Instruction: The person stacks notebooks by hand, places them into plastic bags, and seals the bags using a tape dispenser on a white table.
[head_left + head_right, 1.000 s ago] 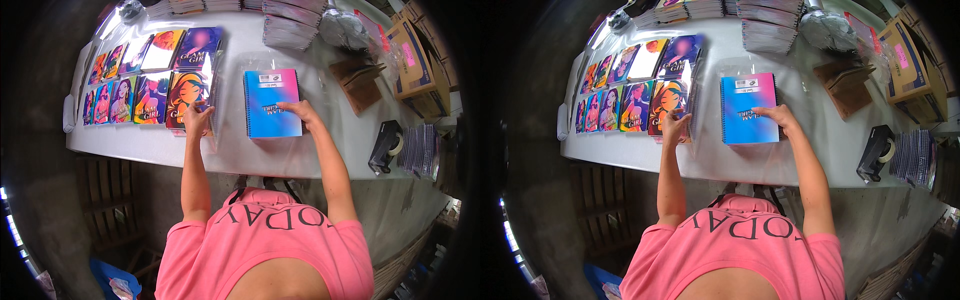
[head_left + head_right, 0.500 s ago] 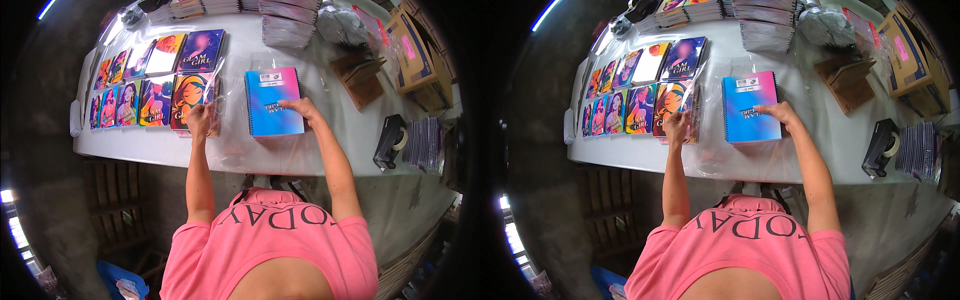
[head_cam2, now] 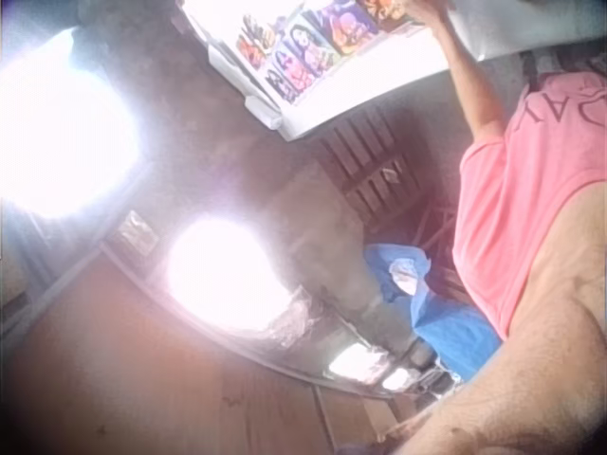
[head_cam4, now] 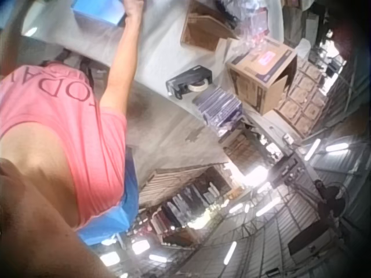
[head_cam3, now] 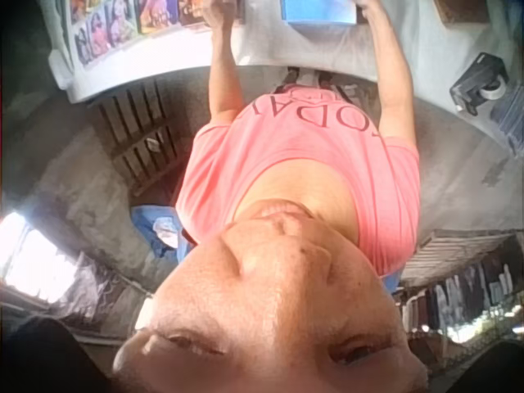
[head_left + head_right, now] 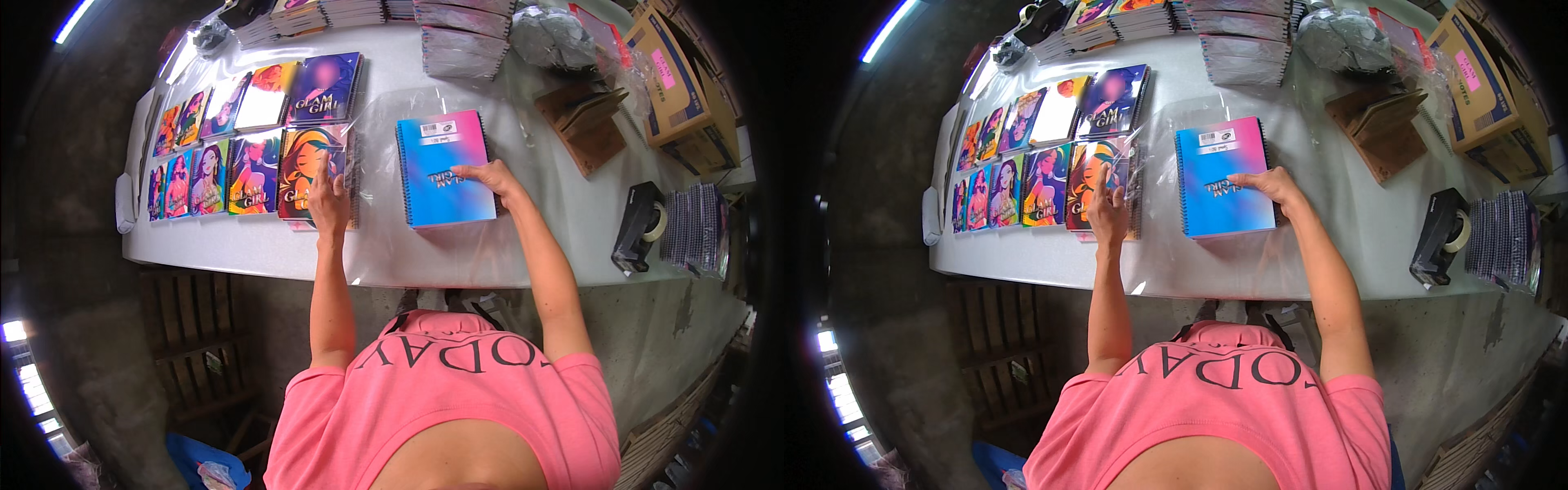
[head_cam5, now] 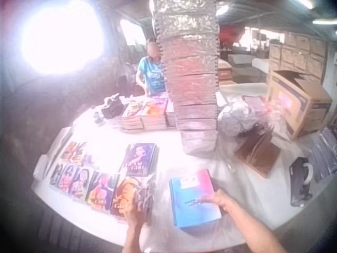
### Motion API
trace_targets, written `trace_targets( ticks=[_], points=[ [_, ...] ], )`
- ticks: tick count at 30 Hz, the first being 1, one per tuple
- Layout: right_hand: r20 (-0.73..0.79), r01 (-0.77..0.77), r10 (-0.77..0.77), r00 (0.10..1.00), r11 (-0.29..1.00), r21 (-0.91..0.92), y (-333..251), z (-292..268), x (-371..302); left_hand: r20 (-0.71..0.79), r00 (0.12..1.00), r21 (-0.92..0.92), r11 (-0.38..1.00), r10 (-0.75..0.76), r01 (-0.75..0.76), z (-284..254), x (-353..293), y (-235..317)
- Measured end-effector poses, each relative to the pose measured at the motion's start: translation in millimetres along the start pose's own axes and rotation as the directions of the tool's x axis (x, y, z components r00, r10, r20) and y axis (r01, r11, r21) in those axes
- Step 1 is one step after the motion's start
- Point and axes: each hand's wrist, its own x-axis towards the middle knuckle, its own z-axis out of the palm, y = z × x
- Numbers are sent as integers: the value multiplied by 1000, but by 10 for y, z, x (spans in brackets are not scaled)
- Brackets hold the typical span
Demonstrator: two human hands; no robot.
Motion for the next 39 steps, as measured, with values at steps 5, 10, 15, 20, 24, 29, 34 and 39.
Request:
trace_targets(
  ticks=[5, 10, 15, 20, 24, 29, 34, 39],
  points=[
    [-9, -1, 1, 1000, 1000, 19, -53, 17, -53, 421, 903, -452, 844, -83, 288, -202, 82, 258],
    [-19, 16, -15, 1000, 996, 83, 77, 16, 35, 790, 611, -286, 851, -52, 441, -357, 336, 522],
    [-8, 14, -13, 1000, 999, 45, 63, -9, 36, 713, 699, -450, 798, 52, 400, -369, 370, 864],
    [-15, 27, -28, 999, 996, -84, -18, -17, -31, 737, 668, -539, 687, 104, 487, -214, 269, 1116],
    [-49, 19, -20, 999, 999, -31, 11, 30, -50, 677, 705, -566, 760, 209, 318, 224, 146, 1278],
    [-108, 24, -34, 994, 995, -98, 42, 26, -12, 695, 690, -158, 979, 203, -129, 811, 69, 1372],
    [-140, 32, -57, 989, 983, -179, 60, -10, 5, 677, 704, -169, 976, 214, -135, 919, 20, 1338],
    [-257, -64, -75, 964, 866, -496, -120, 89, -206, 888, 433, -383, 769, 155, 512, 750, 85, 1424]
  ],
)
